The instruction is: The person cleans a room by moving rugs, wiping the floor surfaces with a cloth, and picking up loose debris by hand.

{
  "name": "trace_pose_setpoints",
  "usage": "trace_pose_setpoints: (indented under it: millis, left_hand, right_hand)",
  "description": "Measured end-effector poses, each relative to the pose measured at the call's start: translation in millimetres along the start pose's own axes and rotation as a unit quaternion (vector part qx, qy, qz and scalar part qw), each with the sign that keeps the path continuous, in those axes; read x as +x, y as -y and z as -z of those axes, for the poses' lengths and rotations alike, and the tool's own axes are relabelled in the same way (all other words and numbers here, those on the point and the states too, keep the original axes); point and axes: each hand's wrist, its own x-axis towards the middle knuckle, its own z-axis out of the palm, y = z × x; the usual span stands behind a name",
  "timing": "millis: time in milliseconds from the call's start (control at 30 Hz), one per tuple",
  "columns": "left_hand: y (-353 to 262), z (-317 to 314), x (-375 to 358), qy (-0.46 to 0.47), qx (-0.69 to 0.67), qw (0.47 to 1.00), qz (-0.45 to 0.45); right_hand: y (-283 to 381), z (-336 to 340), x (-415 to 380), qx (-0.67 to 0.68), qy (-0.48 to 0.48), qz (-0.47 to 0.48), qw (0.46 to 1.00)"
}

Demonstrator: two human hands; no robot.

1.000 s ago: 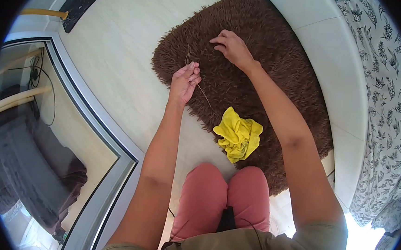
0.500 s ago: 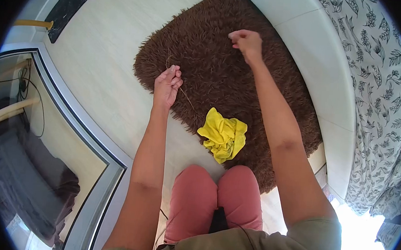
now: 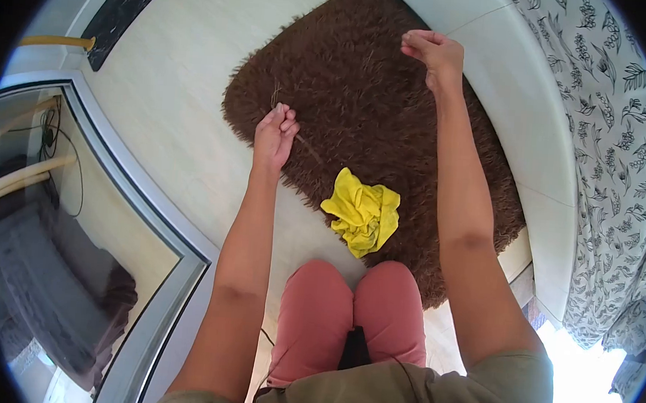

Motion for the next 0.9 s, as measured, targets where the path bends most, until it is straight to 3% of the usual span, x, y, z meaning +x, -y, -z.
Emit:
trace_pose_setpoints:
  millis: [33,100,167,233,267,333,367,433,467,500,567,600,633,667,700,800,900]
  left_hand:
    - [1.6,-0.7,-1.9,-0.009,0.003,1.0,-0.002]
    - [7.7,-19.5,-11.4,0.045,-0.088,0.995,0.0]
    - [14.4,-29.7,-19.5,0.069,-0.126,0.99,0.009]
    - [14.7,-41.3,-25.6,0.104,-0.165,0.981,0.024]
    - [13.8,-49.0,-31.6,0.055,-0.178,0.982,0.026]
    - [17.1,-35.9,-26.3,-0.019,-0.152,0.987,0.053]
    - [13.6,-32.9,-25.6,-0.012,-0.152,0.987,0.053]
    - [12.0,-26.9,-26.9,-0.016,-0.063,0.997,0.037]
    - [12.6,-28.1,-18.8,-0.086,-0.071,0.994,0.016]
    - [10.9,-27.2,-15.0,-0.083,-0.073,0.994,0.015]
    - [5.9,-22.8,-13.1,0.167,-0.196,0.964,0.065]
    - [1.7,-42.8,-21.1,0.051,-0.205,0.975,0.067]
    - [2.2,-44.9,-21.5,0.053,-0.206,0.975,0.066]
    - [2.8,-45.8,-20.7,0.074,-0.213,0.971,0.075]
    - [4.0,-46.6,-20.2,0.094,-0.22,0.967,0.085]
    - [10.0,-43.5,-17.8,0.089,-0.223,0.967,0.085]
    - [13.0,-25.4,-11.1,0.066,-0.187,0.977,0.073]
  right_hand:
    - [3.1,-8.4,-17.4,0.004,0.005,-0.008,1.0]
    - [8.0,-40.7,-68.4,0.008,0.126,-0.025,0.992]
    - [-7.1,-65.6,-114.7,-0.094,0.179,-0.029,0.979]
    - [-20.0,-83.6,-152.1,-0.273,0.16,0.139,0.938]
    - [-29.9,-89.2,-161.6,-0.274,0.154,0.142,0.939]
    - [-44.1,-93.6,-171.6,-0.443,0.152,0.339,0.816]
    - [-38.9,-91.2,-172.3,-0.444,0.147,0.344,0.814]
    - [-28.6,-83.4,-169.8,-0.331,0.291,0.223,0.869]
    - [-20.8,-73.6,-156.3,-0.284,0.281,0.258,0.88]
    - [-19.1,-64.6,-134.7,-0.231,0.258,0.209,0.914]
    - [-44.4,-45.2,-85.2,-0.155,0.111,0.05,0.98]
    - [-55.2,-36.3,-61.8,-0.13,0.036,0.001,0.991]
    - [-73.9,-29.0,-36.1,-0.165,-0.032,0.014,0.986]
    - [-71.9,-29.0,-24.4,-0.135,-0.053,-0.049,0.988]
    - [-72.9,-29.6,-19.0,-0.135,-0.054,-0.048,0.988]
    - [-76.0,-35.9,-8.3,-0.365,0.012,-0.062,0.929]
    - [-71.5,-36.2,-3.0,-0.293,0.016,-0.14,0.946]
